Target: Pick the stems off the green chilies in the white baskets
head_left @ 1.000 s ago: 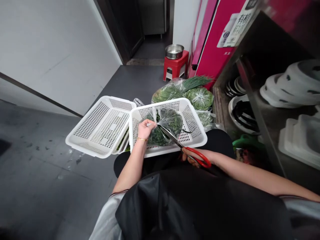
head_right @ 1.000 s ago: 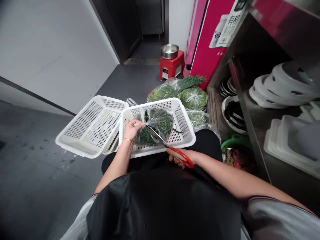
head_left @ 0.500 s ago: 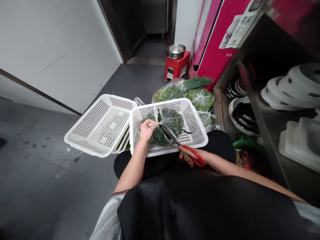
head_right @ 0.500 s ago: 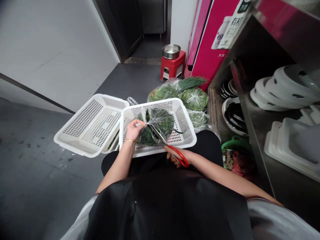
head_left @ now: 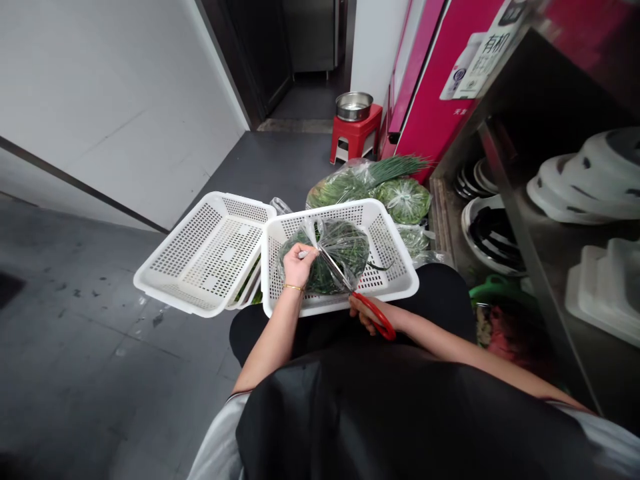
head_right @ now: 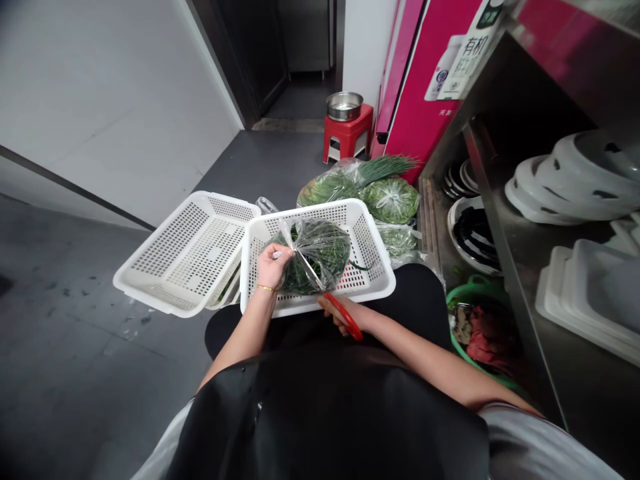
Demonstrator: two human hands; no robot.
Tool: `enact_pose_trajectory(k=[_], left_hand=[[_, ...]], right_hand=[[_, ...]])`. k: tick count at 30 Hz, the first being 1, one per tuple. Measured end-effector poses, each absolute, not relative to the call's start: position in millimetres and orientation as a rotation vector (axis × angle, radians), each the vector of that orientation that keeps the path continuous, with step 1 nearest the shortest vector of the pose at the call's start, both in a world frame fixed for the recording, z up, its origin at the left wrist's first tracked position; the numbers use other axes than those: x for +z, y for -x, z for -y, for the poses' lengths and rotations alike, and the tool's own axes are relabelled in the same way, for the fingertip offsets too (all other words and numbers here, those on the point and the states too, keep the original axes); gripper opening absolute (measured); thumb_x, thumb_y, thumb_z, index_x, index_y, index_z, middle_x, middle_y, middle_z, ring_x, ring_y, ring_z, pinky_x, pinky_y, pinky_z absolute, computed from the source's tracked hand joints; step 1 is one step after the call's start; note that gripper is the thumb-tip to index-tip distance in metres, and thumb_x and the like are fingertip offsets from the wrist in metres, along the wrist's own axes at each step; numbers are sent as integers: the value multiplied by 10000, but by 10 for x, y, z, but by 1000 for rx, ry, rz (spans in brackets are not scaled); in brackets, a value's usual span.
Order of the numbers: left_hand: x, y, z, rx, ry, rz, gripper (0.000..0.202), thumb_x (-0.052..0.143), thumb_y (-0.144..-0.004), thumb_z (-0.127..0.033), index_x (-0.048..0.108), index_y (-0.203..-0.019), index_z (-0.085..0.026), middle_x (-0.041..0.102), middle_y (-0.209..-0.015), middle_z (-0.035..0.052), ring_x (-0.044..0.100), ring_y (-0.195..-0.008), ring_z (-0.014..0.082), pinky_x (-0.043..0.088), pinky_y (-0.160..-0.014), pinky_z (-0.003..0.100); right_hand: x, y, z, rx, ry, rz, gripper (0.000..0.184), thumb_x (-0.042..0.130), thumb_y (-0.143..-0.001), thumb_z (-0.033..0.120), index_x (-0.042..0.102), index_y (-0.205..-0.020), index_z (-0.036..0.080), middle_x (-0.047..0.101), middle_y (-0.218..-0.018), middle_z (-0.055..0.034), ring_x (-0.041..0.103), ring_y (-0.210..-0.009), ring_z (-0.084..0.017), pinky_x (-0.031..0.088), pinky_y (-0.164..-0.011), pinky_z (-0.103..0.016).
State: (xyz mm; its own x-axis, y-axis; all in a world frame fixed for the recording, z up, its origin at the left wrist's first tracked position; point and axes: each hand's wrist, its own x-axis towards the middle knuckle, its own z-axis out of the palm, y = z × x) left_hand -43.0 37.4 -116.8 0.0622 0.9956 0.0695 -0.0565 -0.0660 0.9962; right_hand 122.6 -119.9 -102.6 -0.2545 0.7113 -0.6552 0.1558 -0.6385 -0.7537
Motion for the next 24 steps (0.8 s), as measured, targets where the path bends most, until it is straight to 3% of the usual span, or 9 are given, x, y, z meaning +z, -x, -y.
enact_pose_trajectory(k=[6,12,18,21,24], left_hand=[[-1106,395,-303,1253,-1254,-1091,207,771,-607,-277,612,-641,-150,605,-615,-19,502,-567,92,403,-598,227],[-1025,454,-281,1269,-1283,-1080,174,763,-623,-256,624,-645,-152,636,-648,-7,539,-606,101,429,-648,237],[-1158,631,-304,1250,-1205,-1040,192,779,-613,-269,637,-676,-157,653,-663,4,564,-608,109,440,-631,238],[-1209,776,-288,1367,-1068,-1154,186,761,-616,-276,620,-667,-166,636,-635,-5,549,-571,105,436,-593,236],[-1112,853,-264,1415,-1254,-1265,150,752,-632,-263,644,-661,-164,647,-655,7,566,-619,118,455,-643,250]], right_hand=[[-876,-1171,1143,1830,1705,1154,582,422,-805,772,467,-806,191,389,-469,88,411,-359,-64,355,-374,-191],[-825,-994,879,1762,1779,1203,544,407,-837,736,495,-822,200,429,-493,47,458,-390,-107,391,-394,-236],[-625,-1085,850,1458,1737,1407,458,513,-819,629,411,-666,209,407,-499,53,421,-403,-88,344,-410,-218],[-467,-1388,1049,1522,1641,1336,429,522,-794,629,443,-725,213,408,-503,64,431,-419,-95,378,-434,-222],[-429,-1862,1508,1489,1660,1129,466,476,-782,675,484,-814,211,379,-526,73,394,-436,-86,425,-479,-235]])
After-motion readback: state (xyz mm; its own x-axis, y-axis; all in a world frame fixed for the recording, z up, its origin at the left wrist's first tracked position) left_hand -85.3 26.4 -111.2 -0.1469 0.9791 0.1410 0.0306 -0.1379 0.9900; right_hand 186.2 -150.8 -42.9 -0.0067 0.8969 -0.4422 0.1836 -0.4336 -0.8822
